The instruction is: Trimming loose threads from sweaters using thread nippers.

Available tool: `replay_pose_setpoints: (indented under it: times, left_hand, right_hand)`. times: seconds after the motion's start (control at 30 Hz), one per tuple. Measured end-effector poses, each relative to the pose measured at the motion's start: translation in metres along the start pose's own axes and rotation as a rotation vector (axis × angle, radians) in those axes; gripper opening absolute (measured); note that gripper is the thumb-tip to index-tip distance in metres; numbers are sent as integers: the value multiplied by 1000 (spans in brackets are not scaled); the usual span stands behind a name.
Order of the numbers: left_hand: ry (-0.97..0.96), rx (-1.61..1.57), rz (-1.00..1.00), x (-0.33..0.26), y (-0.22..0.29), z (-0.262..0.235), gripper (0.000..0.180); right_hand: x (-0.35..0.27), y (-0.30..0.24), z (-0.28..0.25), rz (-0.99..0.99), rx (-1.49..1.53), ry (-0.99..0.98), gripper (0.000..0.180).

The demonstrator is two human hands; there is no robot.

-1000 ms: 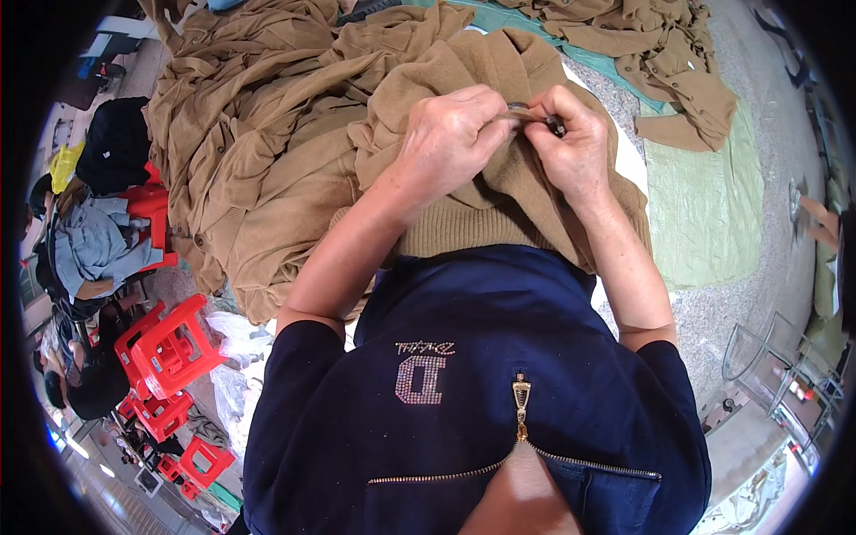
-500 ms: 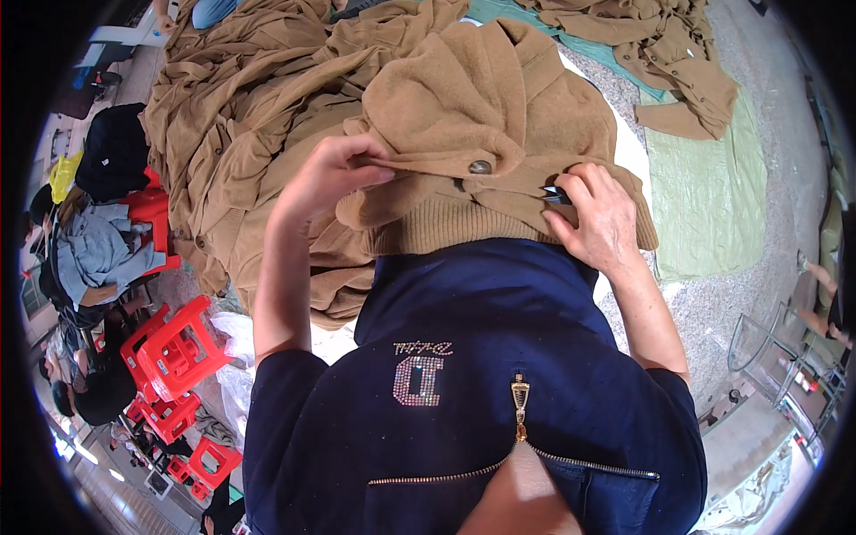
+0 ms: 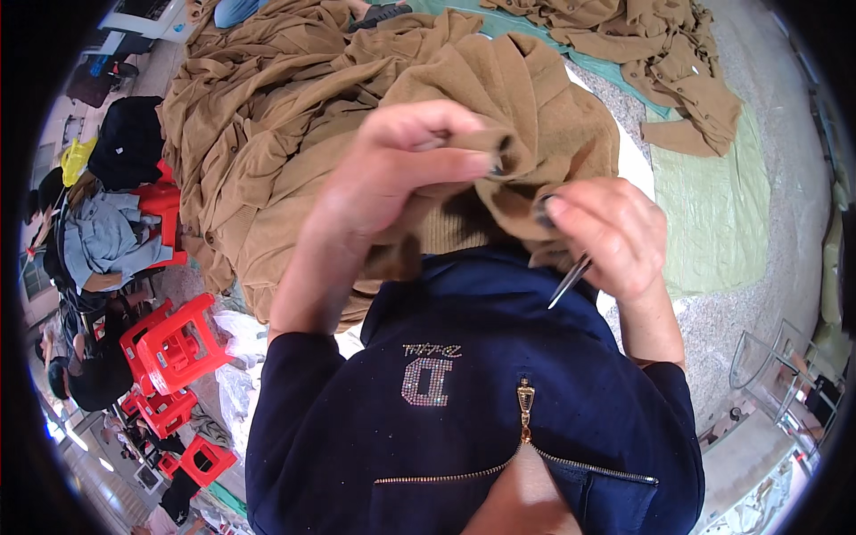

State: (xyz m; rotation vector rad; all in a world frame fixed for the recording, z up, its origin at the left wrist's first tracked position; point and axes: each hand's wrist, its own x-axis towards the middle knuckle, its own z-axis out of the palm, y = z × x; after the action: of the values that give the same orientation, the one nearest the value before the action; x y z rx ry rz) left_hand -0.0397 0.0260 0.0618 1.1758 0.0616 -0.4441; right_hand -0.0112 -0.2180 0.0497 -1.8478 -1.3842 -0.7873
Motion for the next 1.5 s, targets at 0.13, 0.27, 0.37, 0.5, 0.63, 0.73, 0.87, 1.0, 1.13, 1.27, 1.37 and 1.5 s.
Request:
replay_pose_setpoints:
  times: [0.13, 0.27, 0.37, 0.5, 0.63, 0.73, 0.87, 1.0, 1.13, 1.27, 1.37, 1.5]
  left_hand:
    - [13, 100, 164, 12, -8, 23, 14]
    - [-18, 187, 66, 7, -4, 22, 22]
    - [-54, 91, 24, 8, -6, 16, 30]
    - [-16, 280, 69, 8, -4, 14, 28]
    - [69, 599, 247, 8, -14, 14, 31]
    - [83, 814, 495, 7, -19, 12, 31]
    - [94, 904, 664, 9, -22, 13, 24]
    - [95, 884, 618, 10, -28, 8, 20]
    - [64, 810, 577, 16, -29, 5, 19]
    - [168, 839, 499, 20, -27, 9, 21]
    - [42, 1007, 524, 26, -25, -1, 23]
    - [24, 1233, 619, 34, -25, -3, 24]
  right_hand:
    - [12, -1, 18, 123, 34, 57, 22]
    - [5, 1, 24, 144, 61, 35, 18]
    - [3, 4, 29, 101, 89, 19, 19]
    - [-1, 6, 35, 96, 110, 28, 18]
    - [-3, 4, 37, 204, 147, -35, 23]
    - [3, -4, 42, 495, 352, 39, 32]
    - [-2, 2, 45, 647, 439, -42, 30]
    - [-4, 2, 50, 645, 440, -17, 28]
    - [-6, 1, 53, 649, 438, 38, 28]
    - [-8, 8, 52, 603, 418, 34, 27]
    - [-8, 12, 52, 576, 408, 24, 25]
    - [-10, 19, 53, 679, 460, 46, 22]
